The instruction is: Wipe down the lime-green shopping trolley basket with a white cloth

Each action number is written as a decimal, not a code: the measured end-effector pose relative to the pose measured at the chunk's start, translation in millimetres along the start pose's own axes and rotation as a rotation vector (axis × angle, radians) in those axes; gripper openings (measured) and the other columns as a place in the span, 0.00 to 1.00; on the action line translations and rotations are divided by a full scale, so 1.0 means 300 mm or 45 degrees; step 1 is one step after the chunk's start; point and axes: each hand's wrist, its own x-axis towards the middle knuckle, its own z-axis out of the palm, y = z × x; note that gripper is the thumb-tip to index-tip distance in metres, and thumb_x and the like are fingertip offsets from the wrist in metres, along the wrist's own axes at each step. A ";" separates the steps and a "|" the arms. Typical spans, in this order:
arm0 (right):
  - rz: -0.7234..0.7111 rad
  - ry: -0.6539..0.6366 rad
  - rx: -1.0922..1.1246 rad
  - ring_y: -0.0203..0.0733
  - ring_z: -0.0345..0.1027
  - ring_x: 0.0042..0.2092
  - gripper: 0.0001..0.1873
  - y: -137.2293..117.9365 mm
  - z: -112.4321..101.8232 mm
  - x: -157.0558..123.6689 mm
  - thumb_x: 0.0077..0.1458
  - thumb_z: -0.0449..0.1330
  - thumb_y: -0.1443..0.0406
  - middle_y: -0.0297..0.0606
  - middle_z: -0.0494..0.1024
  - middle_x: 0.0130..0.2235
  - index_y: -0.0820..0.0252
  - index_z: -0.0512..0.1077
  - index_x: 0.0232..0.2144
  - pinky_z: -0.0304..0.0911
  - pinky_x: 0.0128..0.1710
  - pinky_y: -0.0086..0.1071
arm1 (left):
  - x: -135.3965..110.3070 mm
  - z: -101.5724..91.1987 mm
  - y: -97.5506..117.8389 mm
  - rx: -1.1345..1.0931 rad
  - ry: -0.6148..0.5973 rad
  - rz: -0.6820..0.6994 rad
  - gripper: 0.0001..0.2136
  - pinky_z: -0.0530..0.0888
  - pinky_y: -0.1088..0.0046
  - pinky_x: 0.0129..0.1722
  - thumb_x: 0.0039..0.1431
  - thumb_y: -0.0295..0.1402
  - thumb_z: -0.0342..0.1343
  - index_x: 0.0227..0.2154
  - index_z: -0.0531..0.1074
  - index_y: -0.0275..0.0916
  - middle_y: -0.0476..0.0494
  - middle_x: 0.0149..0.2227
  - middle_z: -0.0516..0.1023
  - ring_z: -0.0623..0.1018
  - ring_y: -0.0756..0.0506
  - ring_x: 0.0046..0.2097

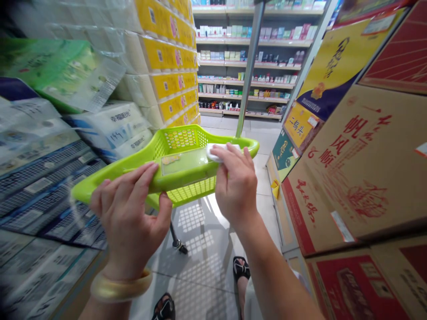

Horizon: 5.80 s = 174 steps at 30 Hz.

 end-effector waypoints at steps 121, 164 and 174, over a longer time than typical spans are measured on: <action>-0.137 -0.061 0.351 0.42 0.73 0.53 0.14 -0.060 0.033 -0.052 0.61 0.51 0.73 0.34 0.82 0.46 0.52 0.74 0.40 0.62 0.60 0.46 | -0.008 -0.011 -0.048 -0.140 0.046 0.157 0.21 0.54 0.53 0.60 0.55 0.28 0.53 0.53 0.70 0.44 0.42 0.51 0.78 0.71 0.37 0.56; -0.039 -0.038 0.496 0.43 0.75 0.50 0.13 -0.038 0.021 -0.039 0.61 0.52 0.71 0.36 0.82 0.43 0.53 0.75 0.41 0.65 0.57 0.46 | 0.001 -0.021 -0.026 -0.215 0.051 0.105 0.17 0.56 0.50 0.57 0.53 0.31 0.55 0.47 0.71 0.47 0.44 0.49 0.78 0.72 0.36 0.53; 0.174 0.071 0.589 0.41 0.77 0.39 0.10 0.064 0.009 -0.014 0.59 0.54 0.69 0.34 0.83 0.36 0.56 0.76 0.35 0.72 0.40 0.35 | -0.008 -0.053 -0.006 -0.292 0.075 0.060 0.13 0.58 0.51 0.54 0.52 0.33 0.54 0.42 0.73 0.46 0.46 0.44 0.80 0.73 0.36 0.49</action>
